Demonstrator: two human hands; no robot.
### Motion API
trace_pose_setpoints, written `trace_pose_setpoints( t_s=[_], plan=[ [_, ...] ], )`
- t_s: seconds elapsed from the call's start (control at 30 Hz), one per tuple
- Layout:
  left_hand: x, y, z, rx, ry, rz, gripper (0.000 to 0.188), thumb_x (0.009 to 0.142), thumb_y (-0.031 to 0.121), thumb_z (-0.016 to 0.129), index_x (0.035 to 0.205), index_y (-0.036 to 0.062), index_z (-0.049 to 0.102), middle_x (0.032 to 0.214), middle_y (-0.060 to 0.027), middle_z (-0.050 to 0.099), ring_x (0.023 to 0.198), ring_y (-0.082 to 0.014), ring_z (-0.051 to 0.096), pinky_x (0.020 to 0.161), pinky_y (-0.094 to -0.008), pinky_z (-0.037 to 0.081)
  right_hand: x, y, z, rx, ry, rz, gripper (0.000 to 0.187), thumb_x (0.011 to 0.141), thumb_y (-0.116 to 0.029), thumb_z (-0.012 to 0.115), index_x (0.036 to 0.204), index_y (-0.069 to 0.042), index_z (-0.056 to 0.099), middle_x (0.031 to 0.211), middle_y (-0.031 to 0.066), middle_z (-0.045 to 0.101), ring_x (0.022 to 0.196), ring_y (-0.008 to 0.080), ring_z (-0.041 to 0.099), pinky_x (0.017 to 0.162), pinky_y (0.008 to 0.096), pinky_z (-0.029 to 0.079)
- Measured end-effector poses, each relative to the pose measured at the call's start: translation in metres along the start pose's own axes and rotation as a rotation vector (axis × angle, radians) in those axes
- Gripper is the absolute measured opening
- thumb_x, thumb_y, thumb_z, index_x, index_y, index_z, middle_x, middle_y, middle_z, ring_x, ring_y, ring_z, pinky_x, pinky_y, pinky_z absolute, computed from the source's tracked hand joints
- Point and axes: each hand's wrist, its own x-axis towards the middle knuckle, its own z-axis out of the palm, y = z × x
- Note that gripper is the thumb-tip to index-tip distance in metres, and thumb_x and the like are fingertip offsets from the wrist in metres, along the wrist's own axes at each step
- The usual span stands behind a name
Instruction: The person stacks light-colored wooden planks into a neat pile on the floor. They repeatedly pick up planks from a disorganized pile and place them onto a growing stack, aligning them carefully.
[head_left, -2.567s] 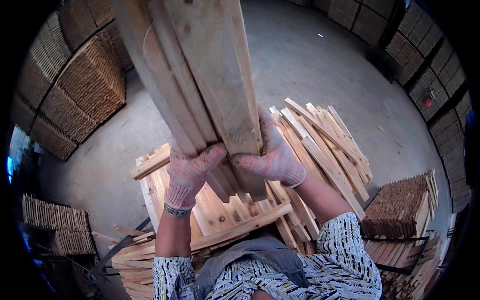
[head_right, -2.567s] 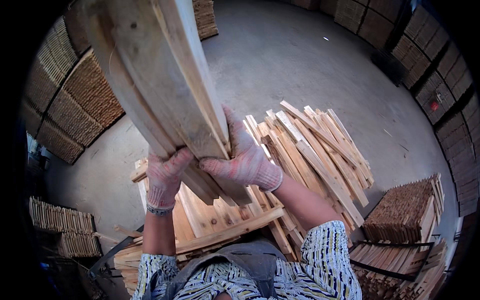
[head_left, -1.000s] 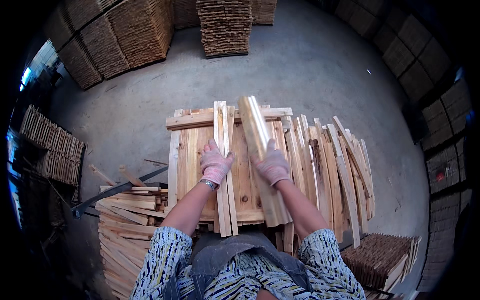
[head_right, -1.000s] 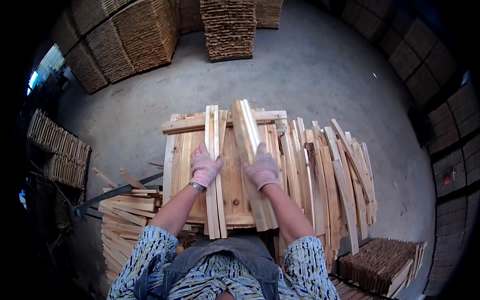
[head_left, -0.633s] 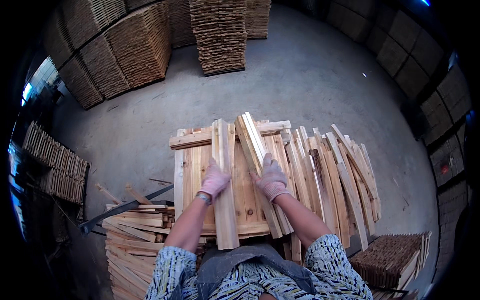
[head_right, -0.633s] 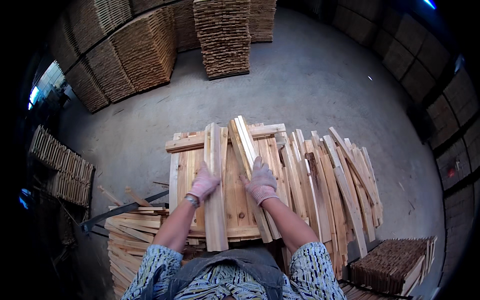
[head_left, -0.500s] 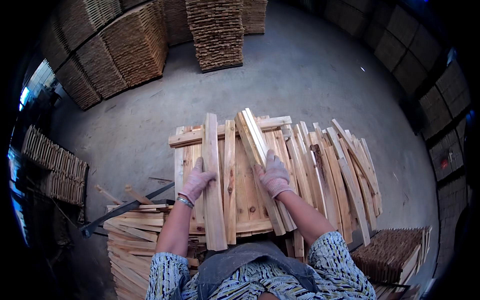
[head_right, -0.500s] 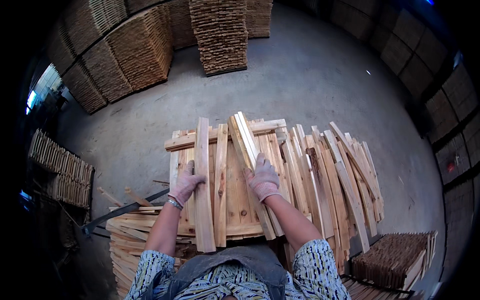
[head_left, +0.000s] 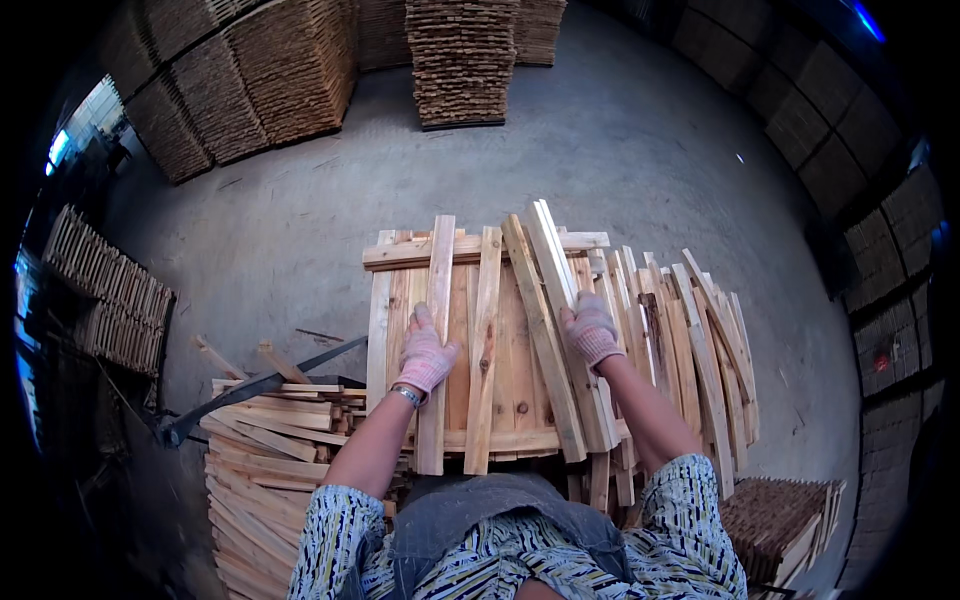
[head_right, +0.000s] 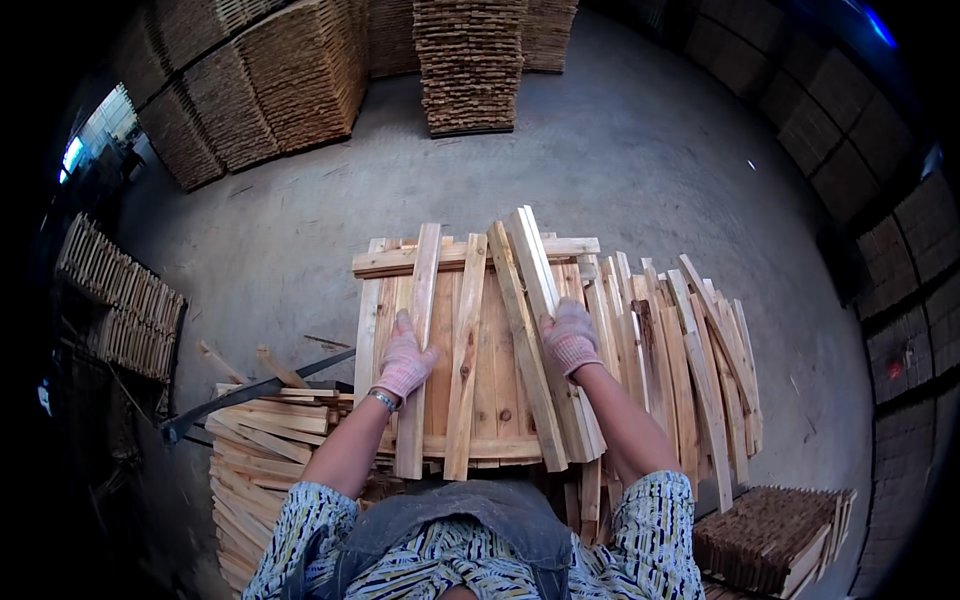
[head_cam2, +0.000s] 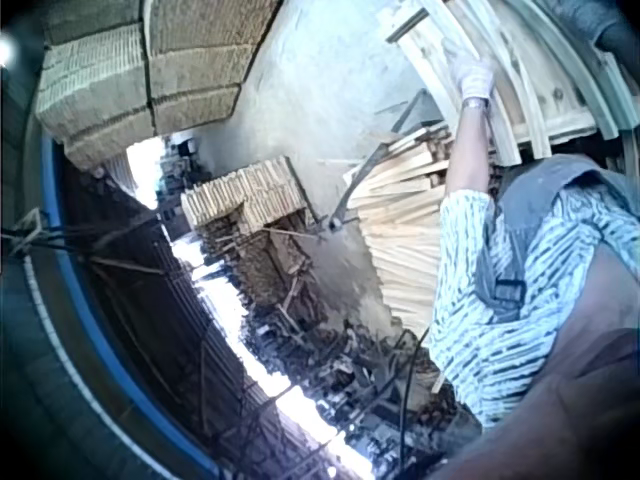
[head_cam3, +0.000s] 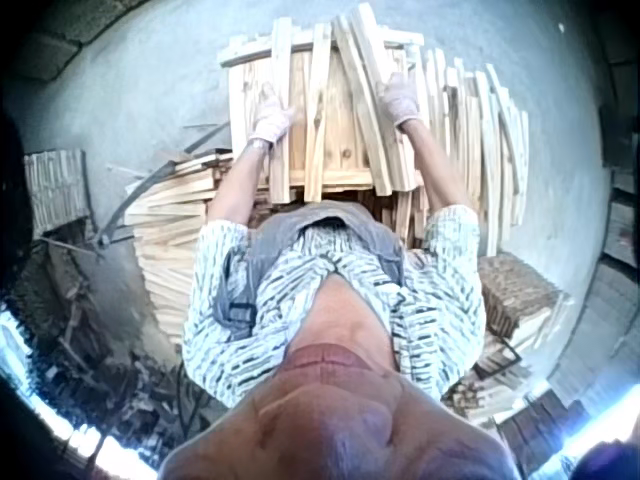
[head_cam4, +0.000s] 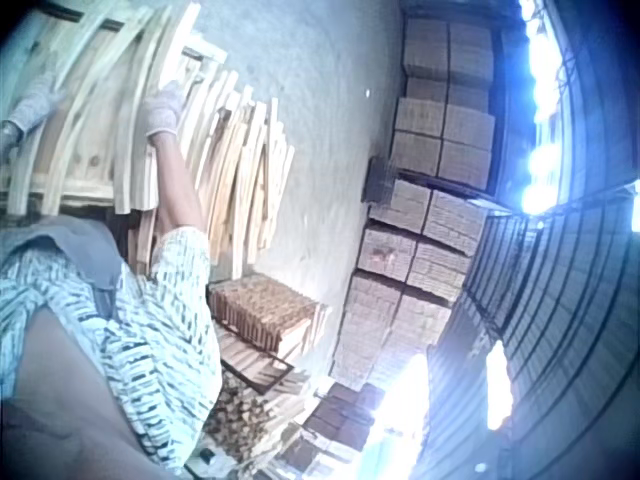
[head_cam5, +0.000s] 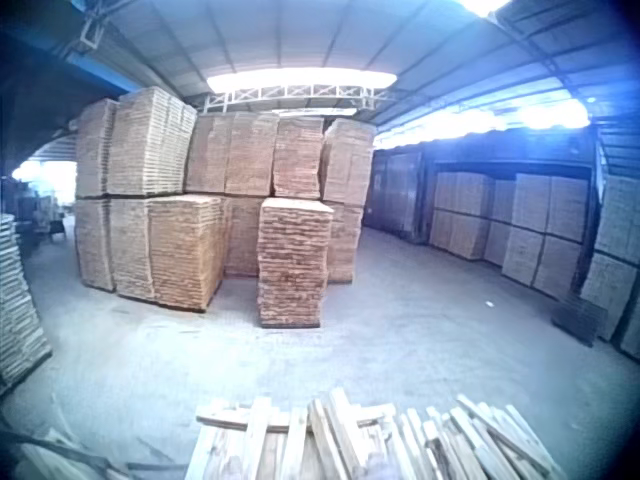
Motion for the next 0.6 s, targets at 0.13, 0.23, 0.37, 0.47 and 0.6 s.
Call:
trace_pose_setpoints(
  t_s=[0.13,0.23,0.37,0.47,0.6],
  plan=[
    [0.003,0.003,-0.003,-0.035,0.051,0.034,0.102,0.082,0.029,0.073,0.155,-0.0042,0.009,0.153,-0.0327,0.032,0.142,-0.0404,0.037,0.117,-0.0388,0.033,0.012,-0.003,-0.010,0.029,0.007,0.000,0.056,0.092,-0.042,0.064,0.127,-0.001,0.051,0.118,0.0279,0.064,0.110,0.0411,0.064,0.096,0.0489,0.050],
    [-0.002,0.014,-0.014,-0.082,0.099,0.101,0.095,0.083,0.025,0.073,0.152,-0.0039,0.015,0.148,-0.0300,0.038,0.139,-0.0404,0.040,0.117,-0.0402,0.034,-0.008,-0.012,0.003,-0.236,0.181,-0.181,0.066,0.090,-0.057,0.061,0.133,-0.007,0.055,0.149,0.0221,0.044,0.132,0.0416,0.048,0.105,0.0497,0.042],
    [-0.036,0.052,-0.040,-0.197,0.026,0.142,0.092,0.083,0.025,0.074,0.151,-0.0032,0.018,0.138,-0.0310,0.048,0.125,-0.0420,0.055,0.107,-0.0449,0.045,-0.016,0.000,0.017,-0.245,0.133,-0.071,0.059,0.091,-0.055,0.059,0.131,-0.012,0.058,0.143,0.0180,0.046,0.127,0.0382,0.049,0.106,0.0475,0.041],
    [-0.045,0.101,-0.035,-0.183,-0.256,0.024,0.096,0.084,0.028,0.073,0.153,-0.0032,0.013,0.134,-0.0319,0.052,0.118,-0.0417,0.060,0.104,-0.0466,0.048,-0.006,0.013,0.015,-0.244,0.132,-0.053,0.054,0.092,-0.054,0.058,0.129,-0.014,0.059,0.138,0.0174,0.049,0.125,0.0383,0.049,0.105,0.0477,0.041],
    [-0.017,0.069,0.059,0.042,-0.048,0.006,0.100,0.082,0.027,0.074,0.155,-0.0014,0.011,0.139,-0.0302,0.051,0.124,-0.0393,0.058,0.108,-0.0420,0.046,-0.009,-0.001,-0.003,-0.226,0.022,-0.008,0.052,0.093,-0.053,0.056,0.127,-0.014,0.059,0.138,0.0190,0.049,0.126,0.0387,0.048,0.105,0.0484,0.041]
  ],
)
